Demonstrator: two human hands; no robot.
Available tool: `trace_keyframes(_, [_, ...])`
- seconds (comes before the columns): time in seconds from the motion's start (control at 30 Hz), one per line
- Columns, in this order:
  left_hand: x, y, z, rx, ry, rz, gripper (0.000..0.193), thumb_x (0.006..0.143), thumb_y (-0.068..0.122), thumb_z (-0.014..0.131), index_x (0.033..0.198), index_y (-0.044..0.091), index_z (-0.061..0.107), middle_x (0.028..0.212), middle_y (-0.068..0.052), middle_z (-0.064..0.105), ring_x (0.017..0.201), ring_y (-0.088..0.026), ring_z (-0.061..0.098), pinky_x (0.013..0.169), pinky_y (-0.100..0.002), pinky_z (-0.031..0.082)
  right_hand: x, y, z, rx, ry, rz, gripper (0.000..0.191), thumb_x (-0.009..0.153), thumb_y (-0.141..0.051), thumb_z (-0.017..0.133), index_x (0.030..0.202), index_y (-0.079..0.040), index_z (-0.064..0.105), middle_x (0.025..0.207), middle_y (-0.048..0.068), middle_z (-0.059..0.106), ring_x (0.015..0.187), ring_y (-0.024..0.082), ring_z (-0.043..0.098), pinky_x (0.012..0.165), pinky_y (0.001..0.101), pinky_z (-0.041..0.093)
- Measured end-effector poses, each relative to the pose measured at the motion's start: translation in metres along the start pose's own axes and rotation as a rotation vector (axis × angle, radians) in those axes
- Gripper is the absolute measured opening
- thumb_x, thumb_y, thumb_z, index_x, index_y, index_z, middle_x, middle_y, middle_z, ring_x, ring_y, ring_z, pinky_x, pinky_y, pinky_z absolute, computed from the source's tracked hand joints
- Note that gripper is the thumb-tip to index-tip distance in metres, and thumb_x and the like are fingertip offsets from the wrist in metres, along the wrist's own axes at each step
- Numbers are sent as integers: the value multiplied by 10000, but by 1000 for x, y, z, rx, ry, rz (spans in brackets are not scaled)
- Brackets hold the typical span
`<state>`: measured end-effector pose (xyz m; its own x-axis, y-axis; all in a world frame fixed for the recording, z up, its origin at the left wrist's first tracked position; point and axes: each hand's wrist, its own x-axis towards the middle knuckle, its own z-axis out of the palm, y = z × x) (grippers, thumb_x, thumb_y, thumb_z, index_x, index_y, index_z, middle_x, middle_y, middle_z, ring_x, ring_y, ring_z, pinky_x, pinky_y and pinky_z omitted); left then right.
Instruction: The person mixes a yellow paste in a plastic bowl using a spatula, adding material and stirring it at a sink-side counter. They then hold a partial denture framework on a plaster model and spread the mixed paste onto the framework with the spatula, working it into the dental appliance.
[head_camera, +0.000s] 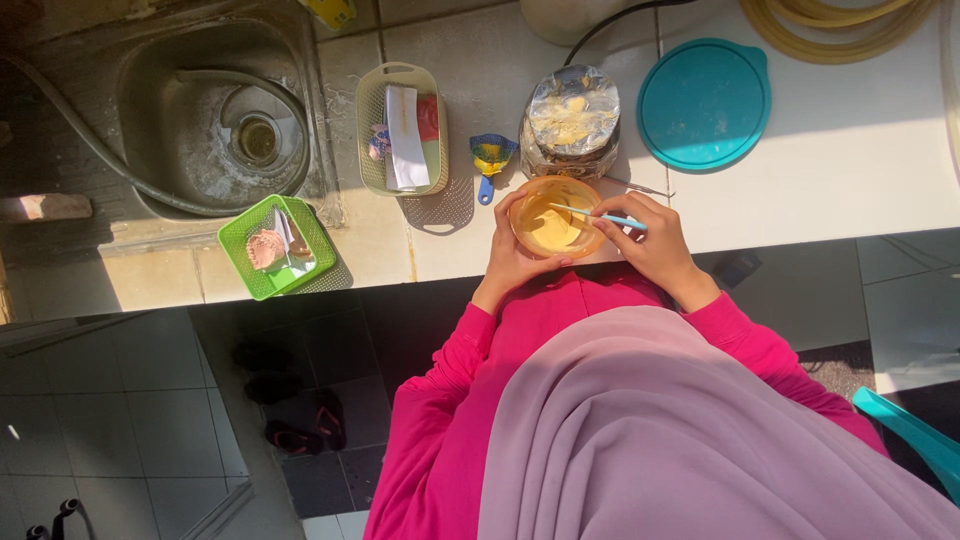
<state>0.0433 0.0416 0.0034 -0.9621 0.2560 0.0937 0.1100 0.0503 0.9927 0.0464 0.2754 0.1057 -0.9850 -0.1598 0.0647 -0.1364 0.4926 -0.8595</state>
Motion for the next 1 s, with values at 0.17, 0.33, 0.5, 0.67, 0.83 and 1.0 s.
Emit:
trace_keyframes(0.17, [-1,1,-12,158,144,154,907,858,364,801,1579,121,308,1562,-141,464,1398,-330,525,1143,-390,448,-4,2,0,39,13,67,264,913,-165,798,1145,-94,694,1000,27,671,857,108,667,559,248,515])
trace_keyframes(0.33, [16,6,-42,327,394,-30,260,1102,242,577,1288,73,644,1194,-71,698,989,-161,658,840,-291,524,-8,15,-19,230,-166,107,581,819,-88,717,1360,-114,508,1073,29,593,895,101,622,543,220,525])
trace_keyframes(0.5, [40,23,-48,273,207,-167,213,1092,244,596,1172,82,710,1058,-55,759,870,-138,743,696,-260,561,14,58,-18,258,-117,324,236,1028,-232,614,1204,-100,701,894,-13,623,736,63,577,521,209,460])
trace_keyframes(0.67, [46,40,-34,215,-35,-138,286,1060,225,581,1310,126,678,1162,-92,721,931,-179,749,669,-290,618,44,96,23,515,-190,560,367,1066,-353,629,933,-15,684,694,-30,563,543,39,481,471,209,374])
trace_keyframes(0.83, [29,48,-39,236,21,-178,288,1074,200,551,1320,125,681,1150,-106,716,922,-192,734,658,-301,616,44,101,34,392,-155,530,311,1020,-299,678,954,-1,741,625,-28,552,526,16,472,465,192,363])
trace_keyframes(1.0, [15,52,-47,250,59,-267,295,1076,197,520,1299,136,704,1111,-98,726,850,-188,717,642,-299,583,47,89,43,868,-211,808,298,1007,-279,670,1089,4,716,661,-85,424,465,1,284,377,210,203])
